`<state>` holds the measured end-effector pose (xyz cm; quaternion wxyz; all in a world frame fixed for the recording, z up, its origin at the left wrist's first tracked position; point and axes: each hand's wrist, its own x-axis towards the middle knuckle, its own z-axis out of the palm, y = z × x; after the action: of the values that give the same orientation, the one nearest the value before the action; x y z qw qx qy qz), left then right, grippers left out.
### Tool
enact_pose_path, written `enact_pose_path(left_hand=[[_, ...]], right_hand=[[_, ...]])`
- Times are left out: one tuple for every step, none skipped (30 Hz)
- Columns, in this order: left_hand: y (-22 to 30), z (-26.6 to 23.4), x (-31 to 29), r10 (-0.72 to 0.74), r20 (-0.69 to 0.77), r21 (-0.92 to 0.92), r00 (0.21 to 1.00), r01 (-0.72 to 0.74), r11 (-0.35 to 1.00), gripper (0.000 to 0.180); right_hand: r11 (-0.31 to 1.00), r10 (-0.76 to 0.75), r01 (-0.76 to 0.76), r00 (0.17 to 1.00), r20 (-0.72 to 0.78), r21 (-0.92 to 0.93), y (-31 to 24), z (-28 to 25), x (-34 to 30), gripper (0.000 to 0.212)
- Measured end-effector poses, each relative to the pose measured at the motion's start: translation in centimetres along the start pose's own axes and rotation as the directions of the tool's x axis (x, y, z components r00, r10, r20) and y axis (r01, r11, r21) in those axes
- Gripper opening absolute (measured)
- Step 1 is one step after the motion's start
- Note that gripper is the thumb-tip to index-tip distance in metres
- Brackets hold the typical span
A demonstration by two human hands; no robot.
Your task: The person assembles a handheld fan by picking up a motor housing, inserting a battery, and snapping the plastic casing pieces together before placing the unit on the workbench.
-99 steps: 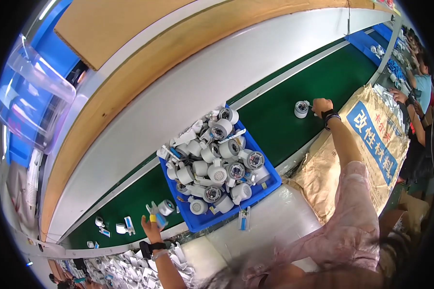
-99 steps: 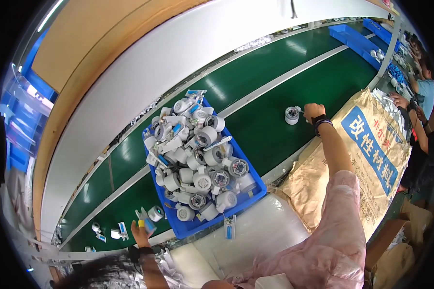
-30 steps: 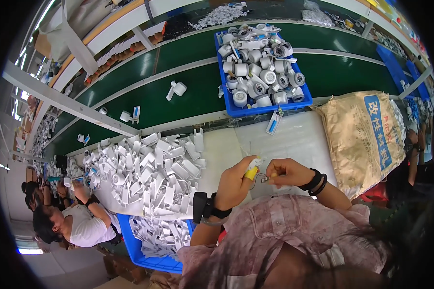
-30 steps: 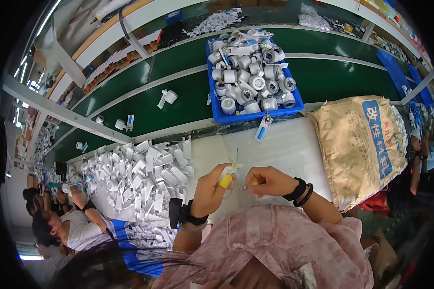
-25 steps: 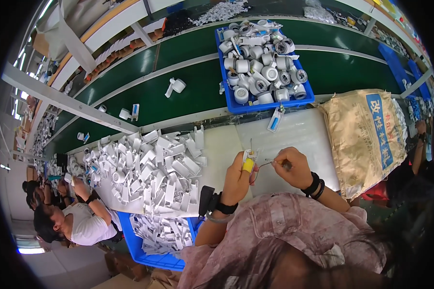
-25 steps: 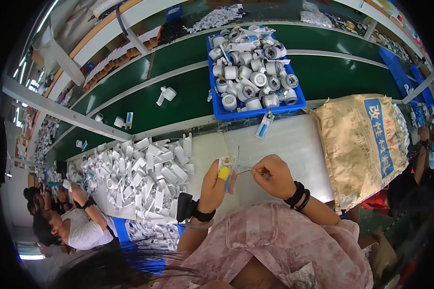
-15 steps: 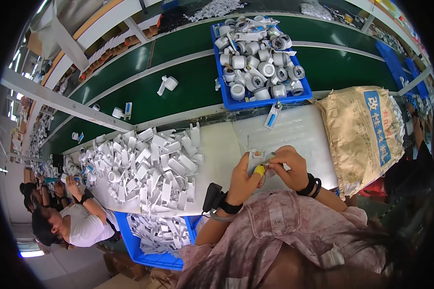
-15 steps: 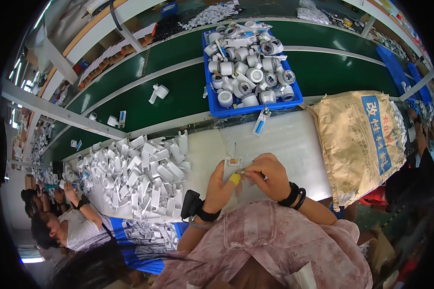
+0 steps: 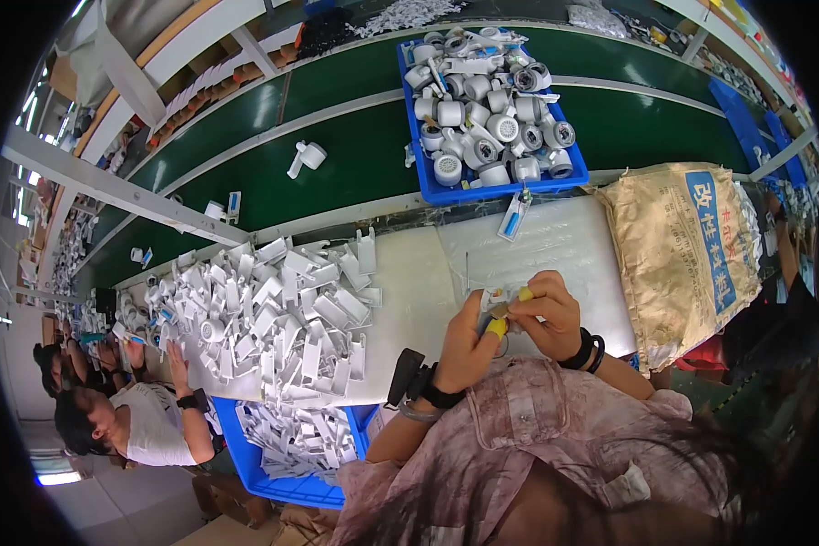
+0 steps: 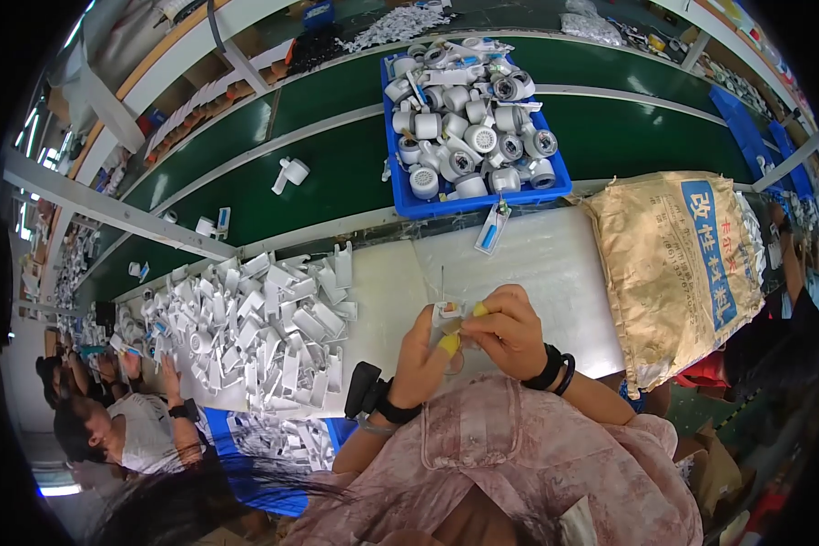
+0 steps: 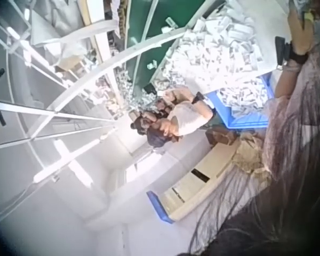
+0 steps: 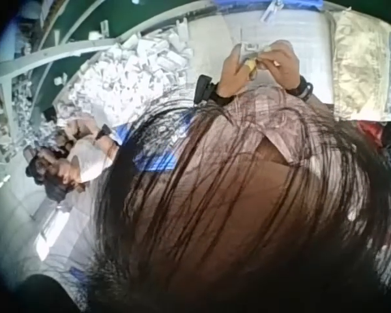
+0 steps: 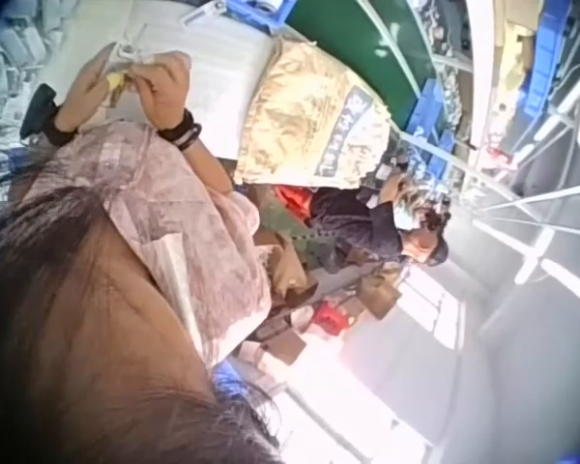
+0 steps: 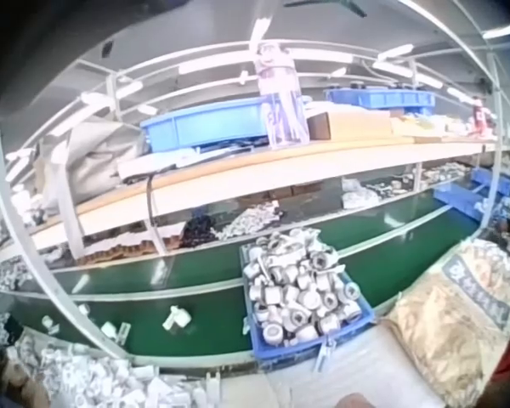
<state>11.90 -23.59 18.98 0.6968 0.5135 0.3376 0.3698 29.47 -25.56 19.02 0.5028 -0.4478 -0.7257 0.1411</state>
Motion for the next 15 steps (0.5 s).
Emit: enact_pose_path(left_hand=[[0.05, -0.01, -0.04, -0.005, 0.003, 0.012, 1.0, 0.005, 1.0, 0.036], [0.04, -0.02, -0.04, -0.005, 0.002, 0.012, 1.0, 0.005, 1.0, 0.036], [-0.04, -0.01, 0.01, 0.014, 0.001, 0.047, 1.0, -0.014, 0.999, 0.036], [-0.11, -0.01, 0.04, 0.034, 0.001, 0.082, 0.999, -0.034, 0.996, 0.036], [-0.15, -0.02, 0.03, 0.033, 0.001, 0.083, 0.999, -0.033, 0.996, 0.036], [-0.16, -0.01, 0.01, 0.018, 0.0, 0.085, 1.0, -0.018, 0.996, 0.036], [-0.17, 0.01, 0.0, 0.004, -0.001, 0.087, 1.0, -0.003, 0.996, 0.036], [-0.14, 0.07, 0.01, 0.003, 0.0, 0.086, 1.0, -0.003, 0.996, 0.036], [-0.08, 0.13, 0.03, 0.009, -0.009, 0.104, 1.0, -0.008, 0.995, 0.035], [-0.06, 0.18, 0.04, 0.016, -0.017, 0.121, 1.0, -0.014, 0.993, 0.035], [-0.19, 0.18, 0.06, 0.015, -0.017, 0.122, 1.0, -0.013, 0.992, 0.035], [-0.45, 0.14, 0.06, 0.008, -0.02, 0.112, 1.0, -0.005, 0.994, 0.034], [-0.62, 0.13, 0.05, 0.0, -0.024, 0.102, 1.0, 0.003, 0.995, 0.034], [-0.56, 0.14, 0.05, -0.001, -0.024, 0.103, 1.0, 0.004, 0.995, 0.034], [-0.33, 0.16, 0.1, 0.019, -0.02, 0.138, 1.0, -0.016, 0.99, 0.033]], right_hand=[[1.0, 0.0, 0.0, 1.0, 0.003, -0.001, -0.03, -0.01, 0.01, 0.023], [1.0, 0.0, 0.0, 1.0, 0.003, 0.0, -0.04, 0.01, 0.02, 0.023], [1.0, 0.004, -0.004, 1.0, 0.0, 0.001, -0.01, 0.01, -0.03, 0.023], [1.0, 0.007, -0.007, 1.0, -0.003, 0.001, 0.04, 0.02, -0.07, 0.023], [1.0, 0.008, -0.008, 1.0, -0.004, 0.002, 0.1, 0.03, -0.12, 0.023], [1.0, 0.008, -0.008, 1.0, 0.001, 0.003, 0.15, 0.03, -0.15, 0.023], [1.0, 0.009, -0.01, 1.0, 0.006, 0.004, 0.2, 0.03, -0.17, 0.022], [1.0, 0.01, -0.01, 1.0, 0.006, 0.004, 0.23, 0.02, -0.2, 0.022], [1.0, 0.009, -0.009, 1.0, 0.002, 0.002, 0.27, 0.07, -0.19, 0.022], [1.0, 0.008, -0.008, 1.0, -0.001, 0.0, 0.32, 0.12, -0.19, 0.022], [1.0, 0.008, -0.008, 1.0, -0.002, 0.001, 0.42, 0.19, -0.22, 0.022], [1.0, 0.017, -0.017, 1.0, -0.001, 0.005, 0.56, 0.29, -0.32, 0.022], [1.0, 0.027, -0.027, 1.0, 0.0, 0.009, 0.69, 0.39, -0.42, 0.021], [1.0, 0.028, -0.028, 1.0, 0.0, 0.01, 0.79, 0.54, -0.53, 0.021], [0.997, 0.066, -0.065, 0.998, -0.01, 0.035, 0.84, 0.68, -0.54, 0.021]])
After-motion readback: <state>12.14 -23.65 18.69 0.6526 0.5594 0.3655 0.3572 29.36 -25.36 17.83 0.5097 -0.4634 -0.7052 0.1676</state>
